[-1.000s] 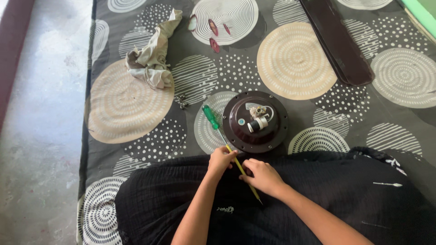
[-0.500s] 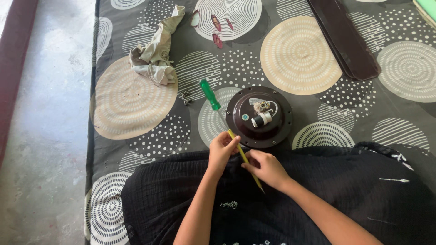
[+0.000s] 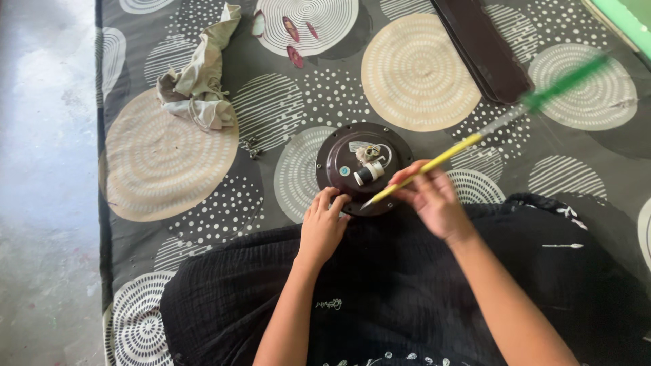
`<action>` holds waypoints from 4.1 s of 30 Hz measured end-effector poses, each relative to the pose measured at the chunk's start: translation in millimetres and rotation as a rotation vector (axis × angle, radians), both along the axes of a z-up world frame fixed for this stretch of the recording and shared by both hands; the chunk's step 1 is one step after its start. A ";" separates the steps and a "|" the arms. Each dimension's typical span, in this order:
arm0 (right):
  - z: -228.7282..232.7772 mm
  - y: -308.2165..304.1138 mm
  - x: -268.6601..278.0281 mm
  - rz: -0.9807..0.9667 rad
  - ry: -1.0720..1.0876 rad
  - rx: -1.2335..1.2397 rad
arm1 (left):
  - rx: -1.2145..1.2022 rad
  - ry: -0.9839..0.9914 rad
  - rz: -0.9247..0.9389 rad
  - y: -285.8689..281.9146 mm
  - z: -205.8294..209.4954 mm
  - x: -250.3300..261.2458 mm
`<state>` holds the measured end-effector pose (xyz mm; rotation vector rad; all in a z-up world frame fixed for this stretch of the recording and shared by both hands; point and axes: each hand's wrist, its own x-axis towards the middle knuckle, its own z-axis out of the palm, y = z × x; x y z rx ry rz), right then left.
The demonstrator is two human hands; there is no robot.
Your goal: The person disassembles an electric fan by removing a fan blade and then using a screwdriver to loosen screws on the motor housing. They handle the fan blade, motor housing, and screws, placing them on the mattress.
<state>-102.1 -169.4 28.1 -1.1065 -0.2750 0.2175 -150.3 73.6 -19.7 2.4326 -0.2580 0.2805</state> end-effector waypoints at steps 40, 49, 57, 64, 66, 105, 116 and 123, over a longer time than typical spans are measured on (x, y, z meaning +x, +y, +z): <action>-13.6 -22.4 2.0 -0.081 -0.121 -0.530 | 0.094 0.000 0.013 -3.8 -10.5 -1.6; -7.7 -8.6 -1.2 0.000 -0.329 -0.779 | -0.525 -0.082 -0.046 -42.6 52.5 23.4; -25.1 -20.0 3.8 -0.103 -0.458 -0.826 | -0.971 0.033 -0.478 -105.2 121.1 56.1; -33.8 -22.6 2.5 -0.099 -0.517 -0.780 | -0.821 -0.113 -0.345 -95.0 121.2 52.1; -19.3 -16.8 3.2 -0.059 -0.502 -0.848 | -0.798 -0.126 -0.318 -87.7 122.6 49.6; 36.7 -122.0 16.8 -0.685 -0.126 0.361 | 0.013 -0.039 -0.095 -62.7 -4.4 -6.9; 6.7 -120.1 30.1 -0.675 -0.044 0.404 | 0.092 -0.104 -0.091 -71.0 -3.2 -5.5; 2.3 -103.8 28.5 -0.672 0.027 0.487 | 0.108 -0.043 -0.050 -68.1 6.3 -1.8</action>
